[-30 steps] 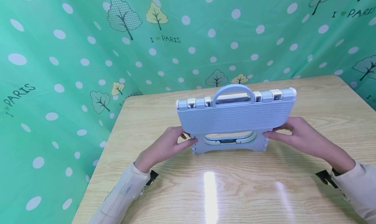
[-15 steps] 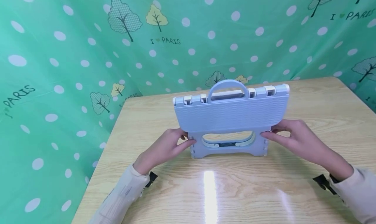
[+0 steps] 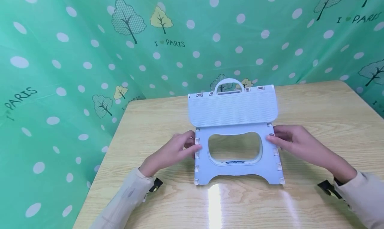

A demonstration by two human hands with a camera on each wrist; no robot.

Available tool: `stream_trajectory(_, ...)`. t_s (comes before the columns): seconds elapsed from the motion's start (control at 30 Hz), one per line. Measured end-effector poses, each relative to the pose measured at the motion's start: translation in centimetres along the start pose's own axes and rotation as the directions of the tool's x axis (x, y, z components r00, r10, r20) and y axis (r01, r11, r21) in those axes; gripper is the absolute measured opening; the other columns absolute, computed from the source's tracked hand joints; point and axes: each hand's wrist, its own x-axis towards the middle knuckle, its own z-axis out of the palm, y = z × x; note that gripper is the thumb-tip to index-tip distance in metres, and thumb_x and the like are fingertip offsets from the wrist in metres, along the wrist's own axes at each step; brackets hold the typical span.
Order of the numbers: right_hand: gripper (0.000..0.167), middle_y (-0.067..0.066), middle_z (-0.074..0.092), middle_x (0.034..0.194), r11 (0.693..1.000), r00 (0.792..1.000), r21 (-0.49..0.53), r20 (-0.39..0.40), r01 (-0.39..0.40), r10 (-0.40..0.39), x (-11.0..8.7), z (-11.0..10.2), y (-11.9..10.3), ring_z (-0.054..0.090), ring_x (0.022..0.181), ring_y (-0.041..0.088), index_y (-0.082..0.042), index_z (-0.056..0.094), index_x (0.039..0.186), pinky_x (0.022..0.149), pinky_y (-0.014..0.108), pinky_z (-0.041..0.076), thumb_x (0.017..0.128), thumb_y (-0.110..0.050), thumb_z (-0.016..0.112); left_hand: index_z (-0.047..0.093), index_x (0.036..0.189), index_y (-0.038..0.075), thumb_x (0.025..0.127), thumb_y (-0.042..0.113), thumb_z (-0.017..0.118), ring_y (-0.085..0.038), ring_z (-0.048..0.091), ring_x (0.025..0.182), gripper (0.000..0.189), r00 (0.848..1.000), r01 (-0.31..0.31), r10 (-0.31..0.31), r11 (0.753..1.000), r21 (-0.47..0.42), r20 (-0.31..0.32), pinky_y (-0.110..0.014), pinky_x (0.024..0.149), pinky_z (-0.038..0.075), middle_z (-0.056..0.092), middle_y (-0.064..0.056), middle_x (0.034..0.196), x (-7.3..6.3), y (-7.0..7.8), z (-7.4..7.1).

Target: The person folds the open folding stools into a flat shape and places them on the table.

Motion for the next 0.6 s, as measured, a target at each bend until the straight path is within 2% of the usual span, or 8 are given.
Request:
stream_trajectory(0.17,0.029,0.007,0.068,0.087,0.998,0.998,0.019,-0.031,-0.057,0.058,0.6,1.0,1.4,0.058,0.071,0.008,0.003,0.065,0.118,0.059,0.026,0.051,0.104,-0.021,0.055,0.054,0.104,0.004,0.104,0.027,0.056,-0.024,0.065,0.057,0.024,0.995,0.09,-0.092,0.994,-0.066,-0.025,-0.032,0.054,0.052,0.068,0.003,0.068,0.6,-1.0,1.3)
stream_trajectory(0.27,0.042,0.011,0.069,0.098,0.995,0.996,0.024,-0.009,-0.092,0.092,0.8,1.5,2.1,0.06,0.08,0.01,0.012,0.054,0.131,0.065,0.026,0.052,0.105,-0.022,0.052,0.056,0.107,0.002,0.105,0.027,0.053,-0.021,0.065,0.06,0.025,0.99,0.134,-0.136,0.99,-0.051,-0.034,-0.026,0.054,0.047,0.067,0.001,0.067,0.9,-1.5,2.0)
stream_trajectory(0.37,0.052,0.018,0.067,0.109,0.993,0.993,0.018,0.04,-0.113,0.112,0.9,1.6,2.4,0.063,0.095,0.019,0.014,0.044,0.14,0.072,0.025,0.052,0.106,-0.023,0.052,0.055,0.122,-0.002,0.105,0.025,0.053,-0.018,0.064,0.066,0.032,0.985,0.168,-0.168,0.986,-0.013,-0.046,-0.025,0.06,0.048,0.067,0.002,0.075,1.0,-1.8,2.2)
stream_trajectory(0.5,0.059,0.023,0.061,0.124,0.992,0.989,0.018,0.087,-0.123,0.121,1.0,1.3,2.5,0.058,0.113,0.032,0.012,0.033,0.148,0.083,0.025,0.051,0.106,-0.024,0.052,0.036,0.149,-0.003,0.103,0.021,0.057,-0.013,0.063,0.078,0.055,0.98,0.196,-0.195,0.98,0.034,-0.046,-0.027,0.07,0.053,0.068,0.001,0.09,1.1,-1.7,2.3)
stream_trajectory(0.6,0.06,0.025,0.057,0.13,0.99,0.982,0.013,0.131,-0.14,0.137,1.2,1.1,2.5,0.056,0.118,0.035,0.011,0.032,0.149,0.087,0.03,0.051,0.105,-0.025,0.052,0.026,0.154,-0.001,0.102,0.019,0.059,-0.011,0.063,0.089,0.065,0.977,0.214,-0.214,0.975,0.061,-0.018,-0.027,0.079,0.054,0.068,-0.003,0.1,1.2,-1.6,2.4)
